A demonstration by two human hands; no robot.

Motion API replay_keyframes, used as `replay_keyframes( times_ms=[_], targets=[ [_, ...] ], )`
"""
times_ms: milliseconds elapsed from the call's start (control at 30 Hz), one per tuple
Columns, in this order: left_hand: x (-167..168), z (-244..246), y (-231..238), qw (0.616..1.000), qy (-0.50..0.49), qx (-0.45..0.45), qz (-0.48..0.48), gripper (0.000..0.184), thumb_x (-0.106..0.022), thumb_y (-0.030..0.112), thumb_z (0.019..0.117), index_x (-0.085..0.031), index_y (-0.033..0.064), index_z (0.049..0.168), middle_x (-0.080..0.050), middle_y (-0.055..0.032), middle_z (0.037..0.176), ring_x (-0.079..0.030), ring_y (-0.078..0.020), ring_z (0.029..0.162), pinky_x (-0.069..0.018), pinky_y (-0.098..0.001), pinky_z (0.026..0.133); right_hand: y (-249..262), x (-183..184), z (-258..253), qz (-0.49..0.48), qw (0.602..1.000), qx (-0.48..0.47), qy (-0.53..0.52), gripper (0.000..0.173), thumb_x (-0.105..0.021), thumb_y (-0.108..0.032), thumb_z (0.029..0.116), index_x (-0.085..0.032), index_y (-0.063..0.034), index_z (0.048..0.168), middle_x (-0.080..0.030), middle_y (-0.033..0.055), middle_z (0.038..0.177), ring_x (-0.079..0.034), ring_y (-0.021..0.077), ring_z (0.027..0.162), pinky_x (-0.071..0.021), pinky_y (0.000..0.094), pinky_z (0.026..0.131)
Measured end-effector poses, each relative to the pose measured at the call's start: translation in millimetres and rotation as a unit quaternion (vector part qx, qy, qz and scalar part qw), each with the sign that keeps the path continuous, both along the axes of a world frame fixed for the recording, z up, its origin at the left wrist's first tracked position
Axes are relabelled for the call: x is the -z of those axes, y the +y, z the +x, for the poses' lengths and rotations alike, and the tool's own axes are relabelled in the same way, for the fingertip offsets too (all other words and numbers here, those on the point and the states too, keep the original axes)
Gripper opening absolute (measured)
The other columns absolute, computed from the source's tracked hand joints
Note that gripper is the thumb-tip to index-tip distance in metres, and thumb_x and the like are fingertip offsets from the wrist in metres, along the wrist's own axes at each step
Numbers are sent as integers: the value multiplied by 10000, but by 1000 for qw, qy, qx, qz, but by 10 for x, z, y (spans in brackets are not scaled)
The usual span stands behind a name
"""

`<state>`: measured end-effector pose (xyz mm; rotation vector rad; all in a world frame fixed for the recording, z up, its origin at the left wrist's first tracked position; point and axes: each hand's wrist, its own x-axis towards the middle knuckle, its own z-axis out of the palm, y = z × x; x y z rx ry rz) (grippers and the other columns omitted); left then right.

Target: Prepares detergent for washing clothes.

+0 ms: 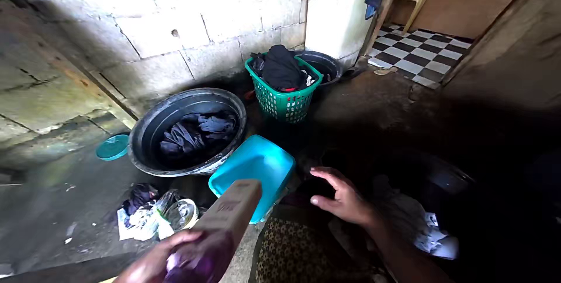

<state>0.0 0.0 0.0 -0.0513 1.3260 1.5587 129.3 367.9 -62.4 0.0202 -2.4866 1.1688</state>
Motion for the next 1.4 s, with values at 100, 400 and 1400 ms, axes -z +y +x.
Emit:
replay_keyframes(
  times_ms=[100,400,1400],
  targets=[
    [-364,-69,853,998,11,65,-18,445,-297,271,1039,-640,217,760,-670,42,675,-646,-37,609,-556,-209,558,-235,-449,-1,144,989,-39,-18,848,-799,-440,804,-493,-110,1523,-436,175,1591,-397,377,1479,-309,652,1167],
    [-509,46,2617,932,191,302,-55,625,-231,581,1074,-641,108,1069,-690,-74,777,-664,-158,630,-530,-274,539,412,-235,351,157,955,195,161,678,-841,-443,695,-684,-24,1205,-733,149,1152,-686,308,1107,-518,541,994],
    [-70,298,3376,444,869,216,-40,304,-509,205,985,-712,7,877,-693,-169,750,-726,-362,773,-550,-521,627,559,247,699,-100,947,266,-150,847,-880,-354,700,-546,43,1369,-696,204,1172,-672,297,1118,-520,508,999]
  ],
)
